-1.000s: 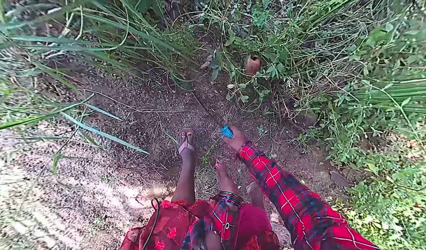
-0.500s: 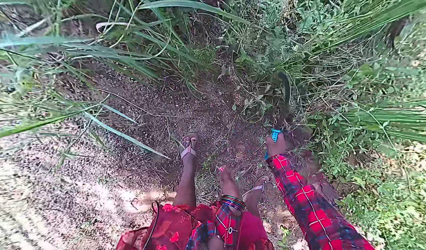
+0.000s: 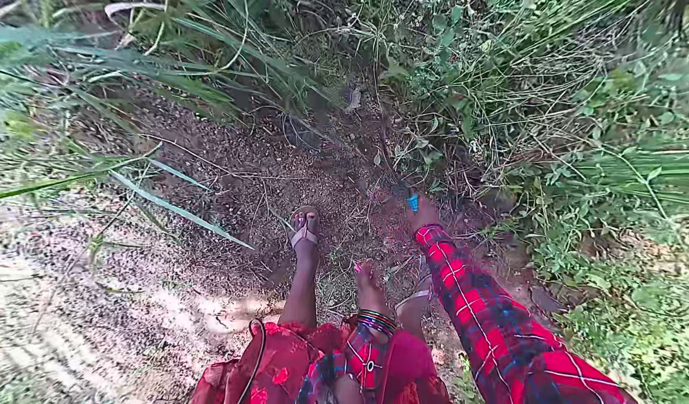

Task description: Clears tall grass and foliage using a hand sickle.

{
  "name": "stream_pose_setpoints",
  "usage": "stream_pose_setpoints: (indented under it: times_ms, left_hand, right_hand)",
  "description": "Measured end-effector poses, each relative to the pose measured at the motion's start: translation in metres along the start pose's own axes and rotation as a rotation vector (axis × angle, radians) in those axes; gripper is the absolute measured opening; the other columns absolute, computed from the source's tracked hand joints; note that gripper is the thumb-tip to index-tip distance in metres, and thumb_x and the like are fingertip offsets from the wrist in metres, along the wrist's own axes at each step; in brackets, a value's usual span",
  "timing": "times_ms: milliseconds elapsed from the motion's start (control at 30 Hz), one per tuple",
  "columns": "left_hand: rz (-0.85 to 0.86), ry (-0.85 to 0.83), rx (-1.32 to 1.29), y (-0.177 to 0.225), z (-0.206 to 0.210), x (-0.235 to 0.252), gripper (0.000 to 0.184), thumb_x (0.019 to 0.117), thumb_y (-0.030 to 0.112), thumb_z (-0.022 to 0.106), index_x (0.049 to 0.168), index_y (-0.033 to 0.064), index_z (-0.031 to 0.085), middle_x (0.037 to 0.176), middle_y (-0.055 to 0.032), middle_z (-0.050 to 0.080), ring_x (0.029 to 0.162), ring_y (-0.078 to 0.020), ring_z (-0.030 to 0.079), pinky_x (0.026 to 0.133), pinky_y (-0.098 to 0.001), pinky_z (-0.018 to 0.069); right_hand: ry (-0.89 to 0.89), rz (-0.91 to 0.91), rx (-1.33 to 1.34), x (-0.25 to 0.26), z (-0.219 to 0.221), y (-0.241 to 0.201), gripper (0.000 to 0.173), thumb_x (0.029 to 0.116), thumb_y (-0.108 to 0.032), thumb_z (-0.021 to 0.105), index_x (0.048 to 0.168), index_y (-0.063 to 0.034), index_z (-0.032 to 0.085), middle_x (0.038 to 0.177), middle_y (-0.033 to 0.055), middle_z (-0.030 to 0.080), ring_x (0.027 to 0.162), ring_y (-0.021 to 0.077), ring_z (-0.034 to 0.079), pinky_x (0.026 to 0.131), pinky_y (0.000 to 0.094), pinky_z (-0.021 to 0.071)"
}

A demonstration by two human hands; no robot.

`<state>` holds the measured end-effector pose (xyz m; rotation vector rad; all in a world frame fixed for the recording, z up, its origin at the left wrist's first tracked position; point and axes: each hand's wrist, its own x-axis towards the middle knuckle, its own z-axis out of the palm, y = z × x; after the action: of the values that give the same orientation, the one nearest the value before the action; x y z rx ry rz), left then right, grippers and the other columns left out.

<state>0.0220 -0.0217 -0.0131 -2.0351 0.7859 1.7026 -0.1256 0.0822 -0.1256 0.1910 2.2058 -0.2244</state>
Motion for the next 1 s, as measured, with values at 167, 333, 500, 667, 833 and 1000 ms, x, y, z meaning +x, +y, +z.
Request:
stream_pose_setpoints:
  times_ms: [167,333,500,667,833,1000]
  left_hand:
    - [0.006,0.011,0.014,0.004,0.001,-0.002,0.056,0.1142,0.036,0.017,0.157,0.0052,0.034,0.161,-0.0205,0.037,0.146,-0.0343,0.038,0.109,-0.0588,0.0347]
    - [0.007,-0.007,0.025,0.001,0.002,-0.001,0.055,0.1139,0.037,0.02,0.157,0.0063,0.034,0.161,-0.0199,0.037,0.144,-0.0341,0.039,0.106,-0.0583,0.0367]
    - [0.034,-0.016,0.082,-0.005,0.003,0.0,0.056,0.1138,0.037,0.015,0.157,0.0043,0.033,0.16,-0.0199,0.039,0.142,-0.032,0.044,0.102,-0.0532,0.0426]
    - [-0.003,0.007,0.009,-0.004,0.004,-0.003,0.055,0.1145,0.036,0.02,0.156,0.005,0.036,0.16,-0.0191,0.04,0.143,-0.0322,0.043,0.106,-0.0547,0.0397]
    - [0.008,-0.011,0.01,-0.004,0.002,0.001,0.054,0.1147,0.035,0.02,0.155,0.0041,0.038,0.157,-0.0187,0.044,0.142,-0.0314,0.044,0.108,-0.0532,0.0393]
    - [0.023,-0.051,0.031,-0.003,0.002,0.001,0.056,0.1141,0.036,0.017,0.156,0.0033,0.034,0.159,-0.0211,0.04,0.142,-0.0343,0.042,0.107,-0.0569,0.0378]
  right_hand:
    - [-0.061,0.439,0.173,-0.047,0.029,0.084,0.06,0.0998,-0.028,0.065,0.149,-0.0008,0.046,0.128,0.0276,0.065,0.12,0.0417,0.063,0.103,0.0587,0.0474]
    - [-0.007,0.147,0.17,-0.065,0.012,0.017,0.055,0.098,-0.022,0.067,0.144,0.0038,0.051,0.125,0.0301,0.065,0.116,0.045,0.064,0.101,0.0615,0.0476]
    - [0.203,-0.473,0.092,-0.012,-0.02,-0.057,0.044,0.0936,-0.017,0.068,0.129,0.0082,0.061,0.115,0.03,0.069,0.101,0.0484,0.07,0.083,0.0657,0.0552]
    - [-0.099,0.272,-0.023,-0.003,0.001,0.051,0.059,0.1023,-0.027,0.062,0.15,0.0021,0.044,0.133,0.0344,0.06,0.125,0.0507,0.059,0.104,0.0654,0.0454]
    - [-0.123,0.449,0.053,-0.086,0.03,0.11,0.055,0.1015,-0.027,0.061,0.148,0.0006,0.049,0.129,0.0294,0.064,0.122,0.0447,0.062,0.104,0.0623,0.0459]
    - [-0.101,0.027,0.114,-0.091,0.027,0.033,0.055,0.0986,-0.024,0.062,0.143,0.0077,0.052,0.123,0.0301,0.067,0.114,0.0447,0.066,0.101,0.0609,0.0481]
